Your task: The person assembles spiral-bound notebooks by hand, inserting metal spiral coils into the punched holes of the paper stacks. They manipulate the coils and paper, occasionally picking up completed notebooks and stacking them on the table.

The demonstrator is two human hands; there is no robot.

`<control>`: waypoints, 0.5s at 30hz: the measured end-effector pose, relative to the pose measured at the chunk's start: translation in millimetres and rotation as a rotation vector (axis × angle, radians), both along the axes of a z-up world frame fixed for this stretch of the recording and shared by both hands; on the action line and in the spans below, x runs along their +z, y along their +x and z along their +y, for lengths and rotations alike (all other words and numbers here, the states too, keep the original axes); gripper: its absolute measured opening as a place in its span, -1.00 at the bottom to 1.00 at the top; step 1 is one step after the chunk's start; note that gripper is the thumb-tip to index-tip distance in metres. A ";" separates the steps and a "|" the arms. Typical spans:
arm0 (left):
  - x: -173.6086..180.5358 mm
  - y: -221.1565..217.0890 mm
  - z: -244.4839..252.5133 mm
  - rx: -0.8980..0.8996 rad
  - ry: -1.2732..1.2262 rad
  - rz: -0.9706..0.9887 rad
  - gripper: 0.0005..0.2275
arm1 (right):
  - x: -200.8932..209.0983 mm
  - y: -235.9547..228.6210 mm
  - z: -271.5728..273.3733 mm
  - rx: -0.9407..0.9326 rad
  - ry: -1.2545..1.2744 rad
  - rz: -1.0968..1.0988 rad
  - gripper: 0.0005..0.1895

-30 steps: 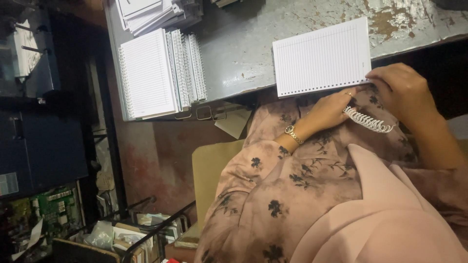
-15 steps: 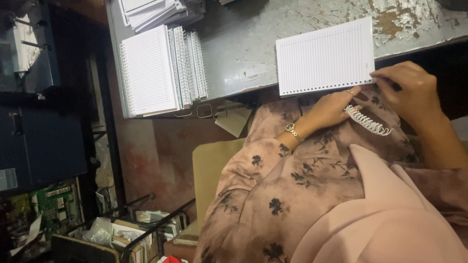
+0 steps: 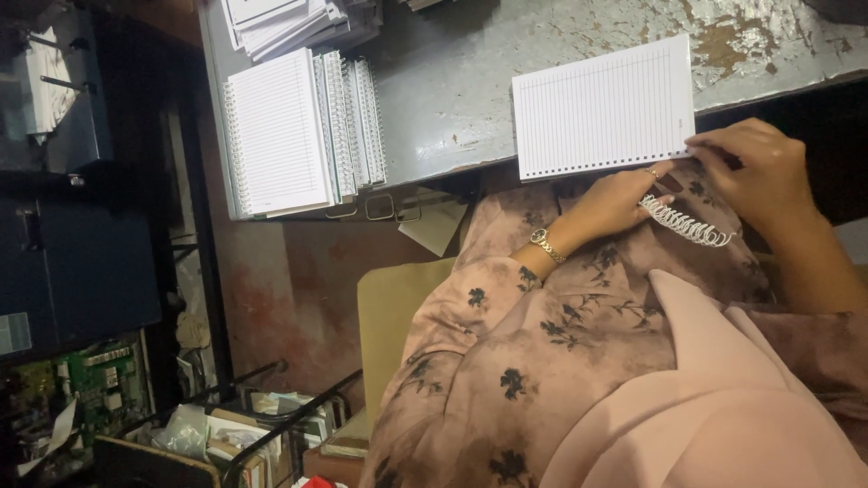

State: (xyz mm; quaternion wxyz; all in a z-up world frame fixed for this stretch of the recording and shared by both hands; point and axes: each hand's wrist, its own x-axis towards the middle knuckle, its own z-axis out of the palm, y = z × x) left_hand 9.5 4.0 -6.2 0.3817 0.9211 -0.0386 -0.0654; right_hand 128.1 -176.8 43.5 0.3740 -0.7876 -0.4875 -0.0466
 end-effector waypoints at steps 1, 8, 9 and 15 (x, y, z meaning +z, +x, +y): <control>1.1 -0.1 0.3 -0.003 0.000 -0.001 -0.49 | 0.2 -0.8 1.0 -0.012 0.020 -0.018 -0.91; 7.0 -1.2 2.2 -0.017 -0.007 0.011 -0.47 | -7.2 0.9 1.0 -0.015 0.017 -0.045 -0.90; 6.6 -0.9 2.4 -0.016 -0.007 0.010 -0.47 | -6.6 0.1 2.1 -0.014 0.017 -0.045 -0.90; 4.6 0.3 2.0 -0.005 0.011 0.013 -0.49 | -4.3 -1.8 3.2 -0.013 -0.013 -0.062 -0.93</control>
